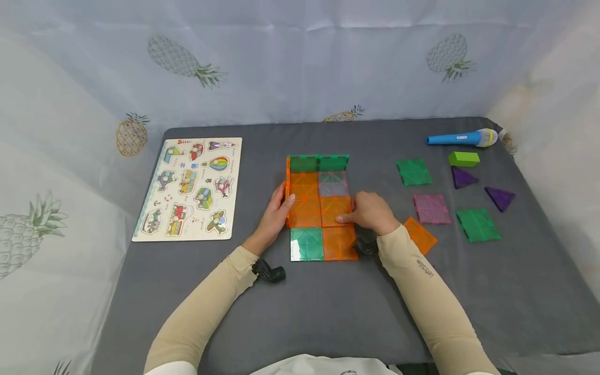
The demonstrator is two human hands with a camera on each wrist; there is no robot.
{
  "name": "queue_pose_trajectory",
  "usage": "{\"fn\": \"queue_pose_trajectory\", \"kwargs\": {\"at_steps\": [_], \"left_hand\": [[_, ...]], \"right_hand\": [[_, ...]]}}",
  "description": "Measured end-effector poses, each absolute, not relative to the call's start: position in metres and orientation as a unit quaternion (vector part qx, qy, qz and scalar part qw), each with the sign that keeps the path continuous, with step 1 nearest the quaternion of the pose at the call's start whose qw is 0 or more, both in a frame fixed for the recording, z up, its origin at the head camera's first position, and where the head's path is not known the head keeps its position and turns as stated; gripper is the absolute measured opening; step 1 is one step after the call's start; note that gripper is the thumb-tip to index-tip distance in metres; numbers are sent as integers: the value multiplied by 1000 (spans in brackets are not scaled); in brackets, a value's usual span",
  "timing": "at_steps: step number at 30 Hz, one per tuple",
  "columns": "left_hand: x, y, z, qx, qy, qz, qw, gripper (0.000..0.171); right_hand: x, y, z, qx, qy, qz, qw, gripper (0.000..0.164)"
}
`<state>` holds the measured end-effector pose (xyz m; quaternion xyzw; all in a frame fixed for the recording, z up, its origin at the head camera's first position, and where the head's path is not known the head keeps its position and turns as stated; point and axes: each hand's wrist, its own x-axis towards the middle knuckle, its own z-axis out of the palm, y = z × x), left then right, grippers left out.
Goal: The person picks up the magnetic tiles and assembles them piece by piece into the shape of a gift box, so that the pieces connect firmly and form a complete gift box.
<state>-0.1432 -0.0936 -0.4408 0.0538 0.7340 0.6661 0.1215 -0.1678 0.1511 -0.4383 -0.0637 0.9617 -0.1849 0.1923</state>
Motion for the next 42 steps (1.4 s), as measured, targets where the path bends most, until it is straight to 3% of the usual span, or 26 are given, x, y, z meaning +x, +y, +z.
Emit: {"fn": "queue_pose_trajectory", "kwargs": {"at_steps": [6, 20, 39, 42], "left_hand": [[-141, -92, -447, 53, 726, 674, 122, 60], [-142, -95, -443, 65, 734, 666, 115, 62], [-142, -94, -445, 66, 735, 664, 120, 65], [-143, -94, -445, 69, 731, 668, 118, 65]], "right_hand": [[-163, 146, -443, -37, 969, -168, 175, 62], [-165, 146, -452, 12, 957, -229, 180, 62], [-172, 160, -442, 15, 922, -316, 221, 56], [-173, 168, -442, 32, 908, -354, 220, 47]]}}
